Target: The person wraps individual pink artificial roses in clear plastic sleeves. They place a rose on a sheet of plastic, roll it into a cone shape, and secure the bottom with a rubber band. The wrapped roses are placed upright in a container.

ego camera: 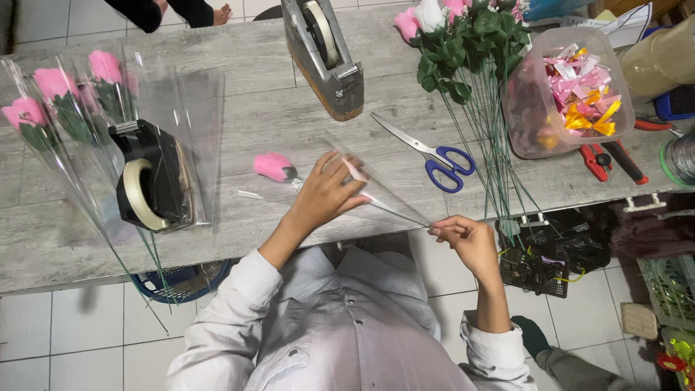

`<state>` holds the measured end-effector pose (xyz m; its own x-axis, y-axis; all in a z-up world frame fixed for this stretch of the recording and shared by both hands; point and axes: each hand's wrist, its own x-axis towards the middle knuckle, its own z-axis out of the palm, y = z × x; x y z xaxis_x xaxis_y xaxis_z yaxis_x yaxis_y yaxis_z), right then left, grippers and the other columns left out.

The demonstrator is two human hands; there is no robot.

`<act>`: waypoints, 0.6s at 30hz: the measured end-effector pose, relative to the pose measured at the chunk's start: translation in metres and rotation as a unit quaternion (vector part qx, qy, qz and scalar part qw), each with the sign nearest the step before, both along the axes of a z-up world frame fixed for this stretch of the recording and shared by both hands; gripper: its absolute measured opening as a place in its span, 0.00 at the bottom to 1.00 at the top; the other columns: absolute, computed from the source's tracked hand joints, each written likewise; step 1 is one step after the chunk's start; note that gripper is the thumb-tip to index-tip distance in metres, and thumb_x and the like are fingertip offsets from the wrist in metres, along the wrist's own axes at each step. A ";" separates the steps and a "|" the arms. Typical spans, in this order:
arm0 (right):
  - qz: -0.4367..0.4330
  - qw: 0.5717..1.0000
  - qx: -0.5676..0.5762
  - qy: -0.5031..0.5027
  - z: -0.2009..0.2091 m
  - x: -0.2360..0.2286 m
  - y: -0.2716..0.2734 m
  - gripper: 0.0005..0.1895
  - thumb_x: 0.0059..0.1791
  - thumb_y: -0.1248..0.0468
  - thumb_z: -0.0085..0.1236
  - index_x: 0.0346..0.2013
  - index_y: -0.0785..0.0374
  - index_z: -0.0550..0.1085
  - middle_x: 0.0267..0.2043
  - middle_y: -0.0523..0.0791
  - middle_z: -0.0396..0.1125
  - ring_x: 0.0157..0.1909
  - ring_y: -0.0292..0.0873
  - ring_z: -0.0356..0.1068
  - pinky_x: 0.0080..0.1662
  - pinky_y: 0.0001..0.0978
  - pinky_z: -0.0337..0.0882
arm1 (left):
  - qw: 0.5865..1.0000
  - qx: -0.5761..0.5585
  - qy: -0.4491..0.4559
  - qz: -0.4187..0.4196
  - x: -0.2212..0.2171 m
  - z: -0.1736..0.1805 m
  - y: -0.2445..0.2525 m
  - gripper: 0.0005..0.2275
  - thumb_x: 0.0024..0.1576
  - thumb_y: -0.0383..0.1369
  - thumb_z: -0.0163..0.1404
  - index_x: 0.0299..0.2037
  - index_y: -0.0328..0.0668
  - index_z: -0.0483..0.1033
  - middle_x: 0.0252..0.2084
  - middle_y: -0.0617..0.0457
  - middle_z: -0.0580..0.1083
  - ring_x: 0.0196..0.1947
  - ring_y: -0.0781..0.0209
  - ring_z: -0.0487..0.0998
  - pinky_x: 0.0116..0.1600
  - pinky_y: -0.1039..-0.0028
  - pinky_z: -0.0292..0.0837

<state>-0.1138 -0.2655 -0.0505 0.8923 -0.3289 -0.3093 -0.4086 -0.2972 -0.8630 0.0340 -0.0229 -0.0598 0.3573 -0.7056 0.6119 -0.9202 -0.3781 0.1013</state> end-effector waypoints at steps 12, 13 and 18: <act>0.018 0.998 0.059 -0.019 0.008 -0.001 -0.004 0.12 0.36 0.72 0.58 0.32 0.64 0.66 0.17 0.49 0.69 0.15 0.33 0.54 0.23 0.18 0.53 | 0.990 0.128 -0.047 -0.023 -0.005 -0.016 0.022 0.19 0.54 0.50 0.36 0.47 0.48 0.66 0.43 0.47 0.68 0.47 0.53 0.69 0.53 0.61 0.59; 0.018 0.998 0.059 -0.020 0.005 -0.002 -0.003 0.12 0.36 0.72 0.58 0.32 0.64 0.66 0.17 0.49 0.69 0.15 0.33 0.54 0.23 0.18 0.53 | 0.990 0.128 -0.048 -0.024 -0.001 -0.020 0.023 0.19 0.54 0.50 0.36 0.47 0.48 0.66 0.43 0.47 0.68 0.47 0.53 0.69 0.53 0.61 0.59; 0.013 0.998 0.031 -0.052 0.008 -0.003 0.002 0.12 0.37 0.76 0.56 0.33 0.62 0.74 0.24 0.49 0.72 0.23 0.34 0.65 0.29 0.16 0.60 | 0.988 0.146 -0.046 -0.002 0.007 -0.027 0.026 0.22 0.52 0.54 0.36 0.45 0.49 0.66 0.40 0.49 0.66 0.44 0.54 0.68 0.44 0.65 0.63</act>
